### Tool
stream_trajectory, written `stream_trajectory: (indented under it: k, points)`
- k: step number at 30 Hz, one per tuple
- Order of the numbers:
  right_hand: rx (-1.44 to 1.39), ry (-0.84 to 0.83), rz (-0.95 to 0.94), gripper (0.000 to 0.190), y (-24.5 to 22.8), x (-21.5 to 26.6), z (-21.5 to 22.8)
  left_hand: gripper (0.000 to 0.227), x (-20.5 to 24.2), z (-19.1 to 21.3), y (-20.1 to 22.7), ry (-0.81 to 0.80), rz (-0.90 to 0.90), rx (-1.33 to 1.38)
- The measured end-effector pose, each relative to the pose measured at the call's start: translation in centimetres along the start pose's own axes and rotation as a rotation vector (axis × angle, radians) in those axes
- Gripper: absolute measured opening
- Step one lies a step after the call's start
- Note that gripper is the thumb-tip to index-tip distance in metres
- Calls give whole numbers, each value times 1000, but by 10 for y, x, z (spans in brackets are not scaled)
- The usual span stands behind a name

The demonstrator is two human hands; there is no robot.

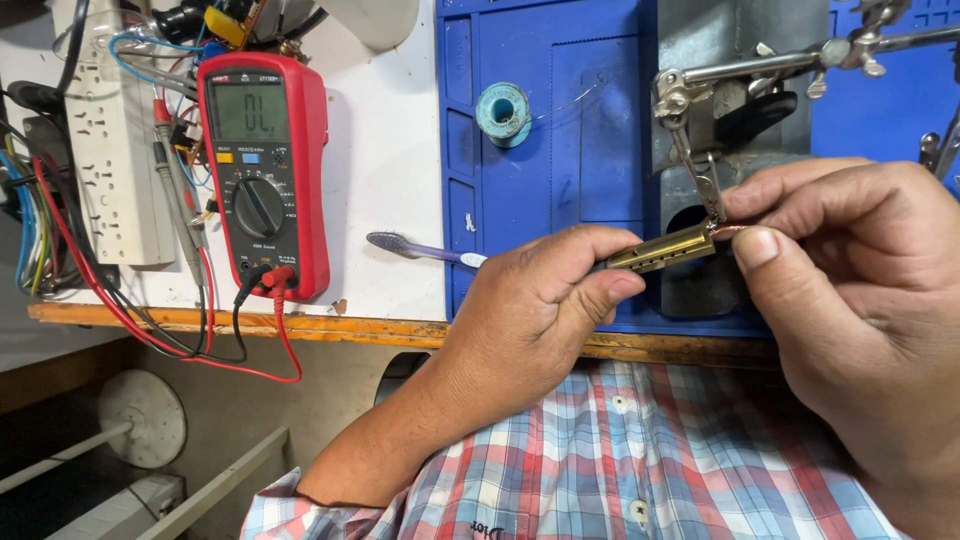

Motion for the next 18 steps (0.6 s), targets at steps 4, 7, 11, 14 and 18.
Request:
stream_trajectory:
  k: [4, 7, 11, 14, 18]
  points:
    - [-9, -24, -10, 12, -4, -3, -3, 33, 5, 3, -2, 30, -16, -31]
    - [35, -37, 2, 11, -11, -6, -3, 33, 5, 3, -5, 36, -17, -41]
    - [222, -72, 73, 6, -25, -9, -3, 31, 5, 3, -5, 33, -13, -46]
    - [280, -85, 86, 5, -30, -14, -2, 28, 3, 4, -4, 33, -25, -48]
    - [432, -104, 98, 4, -35, -16, -3, 32, 2, 2, -1, 29, -63, -109]
Point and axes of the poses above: each hand's wrist, its own x-axis away from the middle knuckle, its own z-axis out of the back of the hand, y = z × x, the point moved 8 cm from there along -x, towards the middle knuckle, and after that the axes turned 2 degrees about -x, right-handed, at the moved point
